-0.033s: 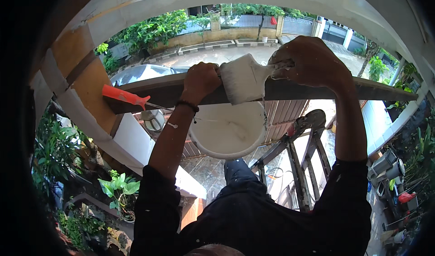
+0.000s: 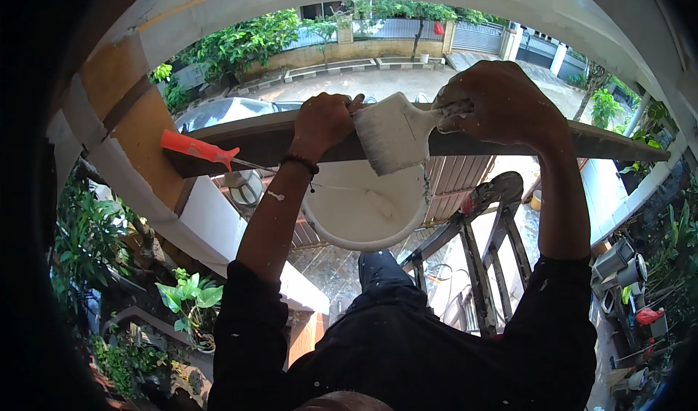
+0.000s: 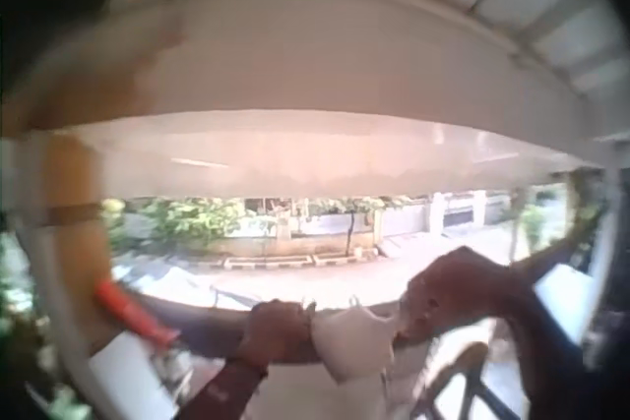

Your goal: Painting the underside of a structure while standing on a ladder using a brush and bucket.

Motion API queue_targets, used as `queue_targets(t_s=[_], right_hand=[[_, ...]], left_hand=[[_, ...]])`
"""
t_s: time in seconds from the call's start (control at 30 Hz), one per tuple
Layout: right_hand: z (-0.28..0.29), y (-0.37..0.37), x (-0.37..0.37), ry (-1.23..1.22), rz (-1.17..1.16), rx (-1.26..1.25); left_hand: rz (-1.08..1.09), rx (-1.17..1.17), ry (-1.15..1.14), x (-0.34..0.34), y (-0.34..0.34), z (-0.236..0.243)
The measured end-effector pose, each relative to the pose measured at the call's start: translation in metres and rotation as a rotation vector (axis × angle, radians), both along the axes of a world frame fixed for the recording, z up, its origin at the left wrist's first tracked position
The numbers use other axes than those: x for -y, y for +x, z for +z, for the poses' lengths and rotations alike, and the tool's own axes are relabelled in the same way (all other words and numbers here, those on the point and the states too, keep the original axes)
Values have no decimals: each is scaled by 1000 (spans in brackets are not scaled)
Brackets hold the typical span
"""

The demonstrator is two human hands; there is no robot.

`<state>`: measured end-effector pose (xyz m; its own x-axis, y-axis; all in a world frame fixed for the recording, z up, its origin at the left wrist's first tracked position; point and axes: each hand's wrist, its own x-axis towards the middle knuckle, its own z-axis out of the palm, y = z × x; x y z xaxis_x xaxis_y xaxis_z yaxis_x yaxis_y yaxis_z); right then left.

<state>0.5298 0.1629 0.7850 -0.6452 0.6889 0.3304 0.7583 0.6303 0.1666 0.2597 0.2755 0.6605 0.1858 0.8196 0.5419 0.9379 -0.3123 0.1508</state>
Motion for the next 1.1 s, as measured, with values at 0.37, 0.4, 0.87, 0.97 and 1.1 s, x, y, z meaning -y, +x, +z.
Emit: queue_targets(t_s=[0.37, 0.4, 0.87, 0.97, 1.1], right_hand=[[-55, -20, -19, -71, -241, 148], [-49, -13, -17, -82, -254, 114], [6, -1, 18, -63, -20, 6], [-4, -5, 4, -248, 1, 35], [-27, -19, -12, -435, -3, -43]], left_hand=[[-25, -18, 100, -6, -6, -8], [-32, -8, 83, -5, -4, -7], [-73, 45, 63, -5, -2, -3], [-34, 44, 41, -3, -3, -2], [-34, 33, 64, -7, -8, -4]])
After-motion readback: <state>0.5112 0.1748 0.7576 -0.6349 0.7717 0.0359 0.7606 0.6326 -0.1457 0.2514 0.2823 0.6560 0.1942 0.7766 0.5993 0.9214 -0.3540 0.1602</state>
